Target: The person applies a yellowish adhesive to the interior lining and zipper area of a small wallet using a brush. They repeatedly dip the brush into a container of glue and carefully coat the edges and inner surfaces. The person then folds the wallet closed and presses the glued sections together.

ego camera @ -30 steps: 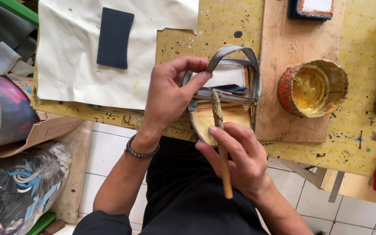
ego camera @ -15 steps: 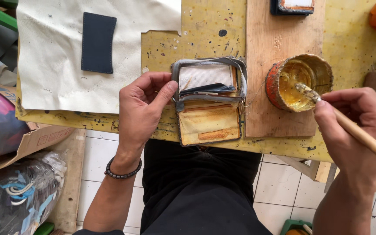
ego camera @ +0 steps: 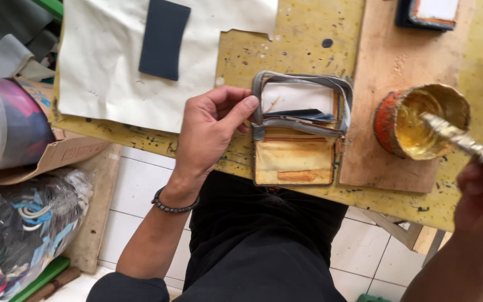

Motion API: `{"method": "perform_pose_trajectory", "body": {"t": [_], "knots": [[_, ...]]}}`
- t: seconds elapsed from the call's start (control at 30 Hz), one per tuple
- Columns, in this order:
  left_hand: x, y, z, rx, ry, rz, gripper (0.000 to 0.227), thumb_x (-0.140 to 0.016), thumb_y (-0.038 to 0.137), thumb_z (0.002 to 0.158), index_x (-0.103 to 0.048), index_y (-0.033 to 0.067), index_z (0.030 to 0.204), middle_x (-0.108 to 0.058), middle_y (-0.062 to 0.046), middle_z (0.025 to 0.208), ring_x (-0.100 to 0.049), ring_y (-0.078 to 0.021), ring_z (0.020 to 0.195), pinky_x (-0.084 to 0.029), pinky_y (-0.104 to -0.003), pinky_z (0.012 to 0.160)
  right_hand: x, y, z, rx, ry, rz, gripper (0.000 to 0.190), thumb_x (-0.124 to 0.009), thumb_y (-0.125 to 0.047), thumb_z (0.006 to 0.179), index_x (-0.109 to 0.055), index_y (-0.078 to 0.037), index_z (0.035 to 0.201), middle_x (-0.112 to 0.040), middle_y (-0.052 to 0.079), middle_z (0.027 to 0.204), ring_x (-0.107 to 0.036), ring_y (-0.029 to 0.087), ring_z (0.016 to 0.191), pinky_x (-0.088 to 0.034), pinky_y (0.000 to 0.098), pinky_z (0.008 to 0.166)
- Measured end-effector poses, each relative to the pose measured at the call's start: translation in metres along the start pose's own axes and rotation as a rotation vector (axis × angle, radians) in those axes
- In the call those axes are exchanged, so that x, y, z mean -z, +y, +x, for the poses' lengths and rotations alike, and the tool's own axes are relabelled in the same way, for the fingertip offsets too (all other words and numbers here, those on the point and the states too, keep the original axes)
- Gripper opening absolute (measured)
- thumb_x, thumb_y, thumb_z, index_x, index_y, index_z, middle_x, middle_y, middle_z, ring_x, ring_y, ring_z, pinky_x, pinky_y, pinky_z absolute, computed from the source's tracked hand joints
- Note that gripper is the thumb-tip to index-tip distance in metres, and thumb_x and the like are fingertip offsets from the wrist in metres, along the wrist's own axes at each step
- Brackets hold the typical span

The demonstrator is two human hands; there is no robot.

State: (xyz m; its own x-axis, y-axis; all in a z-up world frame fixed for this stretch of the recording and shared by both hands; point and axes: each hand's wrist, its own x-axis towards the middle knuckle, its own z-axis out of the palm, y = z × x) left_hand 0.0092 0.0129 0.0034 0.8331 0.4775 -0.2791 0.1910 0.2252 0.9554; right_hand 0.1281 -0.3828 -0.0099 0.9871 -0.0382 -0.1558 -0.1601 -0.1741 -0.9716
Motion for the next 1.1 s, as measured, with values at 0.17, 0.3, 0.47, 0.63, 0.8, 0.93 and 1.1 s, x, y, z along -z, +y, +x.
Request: {"method": "perform_pose_trajectory", "body": {"t": [0.17, 0.3, 0.47, 0.63, 0.8, 0.93, 1.1], "knots": [[-0.003, 0.005, 0.000, 0.063, -0.005, -0.080, 0.011, -0.073, 0.013, 0.097, -0.076, 0.0039, 0.102, -0.081, -0.007, 0.086, -0.073, -0.0077, 0.073, -0.056, -0.017, 0.055, -0.070, -0.044, -0.024, 0.173, -0.340, 0.081, 0.021, -0.059, -0.015, 0.094, -0.063, -0.004, 0.111, -0.064, 0.009, 0.101, -0.063, 0.011, 0.072, -0.049, 0.0131, 0.060], [-0.004, 0.007, 0.003, 0.087, -0.022, -0.112, 0.010, -0.071, 0.013, 0.098, -0.074, 0.0050, 0.102, -0.083, -0.009, 0.089, -0.077, -0.0101, 0.076, -0.055, -0.016, 0.052, -0.132, -0.073, -0.028, 0.293, -0.569, -0.014, 0.020, -0.065, -0.006, 0.090, -0.063, 0.007, 0.105, -0.062, 0.013, 0.077, -0.060, 0.012, 0.059, -0.048, 0.0172, 0.054], [-0.006, 0.007, 0.003, 0.078, 0.004, -0.130, 0.012, -0.072, 0.014, 0.096, -0.075, 0.0027, 0.101, -0.082, -0.010, 0.085, -0.077, -0.0128, 0.072, -0.057, -0.019, 0.050, -0.163, -0.081, -0.023, 0.274, -0.661, -0.117, 0.014, -0.070, -0.001, 0.093, -0.067, 0.007, 0.104, -0.065, 0.011, 0.075, -0.057, 0.010, 0.057, -0.042, 0.0160, 0.051], [-0.006, 0.009, 0.002, 0.068, 0.014, -0.128, 0.013, -0.074, 0.016, 0.094, -0.077, 0.0044, 0.100, -0.079, -0.007, 0.079, -0.074, -0.0097, 0.068, -0.060, -0.019, 0.052, -0.173, -0.091, -0.024, 0.274, -0.677, -0.187, 0.015, -0.070, -0.001, 0.093, -0.068, 0.008, 0.105, -0.067, 0.012, 0.077, -0.059, 0.011, 0.060, -0.044, 0.0171, 0.054], [-0.007, 0.009, 0.001, 0.055, 0.007, -0.125, 0.012, -0.074, 0.016, 0.094, -0.078, 0.0052, 0.099, -0.079, -0.005, 0.079, -0.073, -0.0080, 0.069, -0.059, -0.018, 0.053, -0.173, -0.087, -0.020, 0.332, -0.705, -0.222, 0.011, -0.073, -0.001, 0.093, -0.069, 0.007, 0.100, -0.067, 0.011, 0.078, -0.055, 0.010, 0.058, -0.040, 0.0181, 0.053], [-0.007, 0.010, 0.000, 0.062, 0.008, -0.129, 0.014, -0.075, 0.016, 0.094, -0.078, 0.0047, 0.100, -0.078, -0.005, 0.080, -0.072, -0.0081, 0.069, -0.060, -0.018, 0.054, -0.178, -0.086, -0.019, 0.323, -0.677, -0.177, 0.015, -0.073, 0.000, 0.095, -0.068, 0.009, 0.107, -0.067, 0.013, 0.083, -0.058, 0.011, 0.063, -0.043, 0.0175, 0.055], [-0.008, 0.008, 0.001, 0.054, 0.015, -0.132, 0.013, -0.074, 0.016, 0.094, -0.077, 0.0048, 0.099, -0.077, -0.005, 0.078, -0.072, -0.0083, 0.068, -0.061, -0.019, 0.055, -0.173, -0.086, -0.019, 0.386, -0.738, -0.235, 0.009, -0.074, 0.002, 0.092, -0.069, 0.007, 0.097, -0.066, 0.010, 0.076, -0.049, 0.008, 0.054, -0.035, 0.0178, 0.051]]}}
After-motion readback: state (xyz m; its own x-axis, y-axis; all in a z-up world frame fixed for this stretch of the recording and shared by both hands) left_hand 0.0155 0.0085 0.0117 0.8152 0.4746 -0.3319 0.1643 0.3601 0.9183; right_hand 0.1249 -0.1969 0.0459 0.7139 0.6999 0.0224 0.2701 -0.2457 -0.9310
